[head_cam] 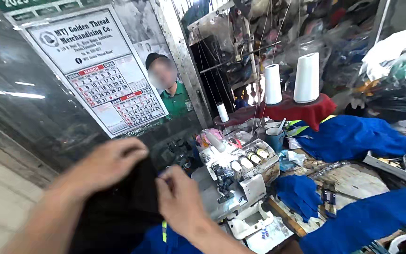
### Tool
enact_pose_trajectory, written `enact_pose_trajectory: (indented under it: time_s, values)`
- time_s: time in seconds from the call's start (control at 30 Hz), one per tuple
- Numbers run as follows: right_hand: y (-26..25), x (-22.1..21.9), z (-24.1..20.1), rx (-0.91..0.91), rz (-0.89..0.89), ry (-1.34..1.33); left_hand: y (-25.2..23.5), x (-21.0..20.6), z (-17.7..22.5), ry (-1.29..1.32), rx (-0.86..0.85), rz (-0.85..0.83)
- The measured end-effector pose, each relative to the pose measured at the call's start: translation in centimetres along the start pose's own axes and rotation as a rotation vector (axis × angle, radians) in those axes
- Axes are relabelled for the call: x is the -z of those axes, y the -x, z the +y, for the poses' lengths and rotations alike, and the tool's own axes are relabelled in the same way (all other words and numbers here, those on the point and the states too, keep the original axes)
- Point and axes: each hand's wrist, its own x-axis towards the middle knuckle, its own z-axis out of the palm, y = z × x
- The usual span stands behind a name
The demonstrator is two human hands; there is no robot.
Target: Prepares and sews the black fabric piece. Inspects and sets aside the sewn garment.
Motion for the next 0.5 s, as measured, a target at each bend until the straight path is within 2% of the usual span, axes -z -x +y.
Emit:
enact_pose_trajectory:
  time_s: [0.03, 0.1, 0.13, 0.2, 0.27, 0.33, 0.5]
  values:
    - [2.0, 2.2, 2.5, 0.029, 0.063, 0.028, -0.8, -3.9, 1.1, 0.069, -0.059, 0.018]
    - [6.0, 7.1, 7.4, 0.039, 0.158, 0.123, -1.7, -11.8, 2.1, 0.272, -0.113, -0.082]
    - [7.6, 9.0, 9.1, -0.006, 0.196, 0.156, -1.7, -15.3, 2.7, 0.347, -0.124, -0.109]
    - [9.5, 11.3, 10.5, -0.114, 0.253, 0.18, -1.3, -20.6, 3.7, 0.406, -0.126, -0.052]
    - [10.0, 11.8, 10.9, -0.156, 0.289, 0.156, -1.1, -22.7, 4.2, 0.383, -0.117, 0.036]
    - [9.9, 11.7, 11.1, -0.176, 0.319, 0.104, -1.1, -22.9, 4.4, 0.335, -0.097, 0.073]
    - [9.7, 11.3, 11.3, -0.214, 0.36, -0.031, -1.5, -23.2, 4.1, 0.317, -0.105, 0.003]
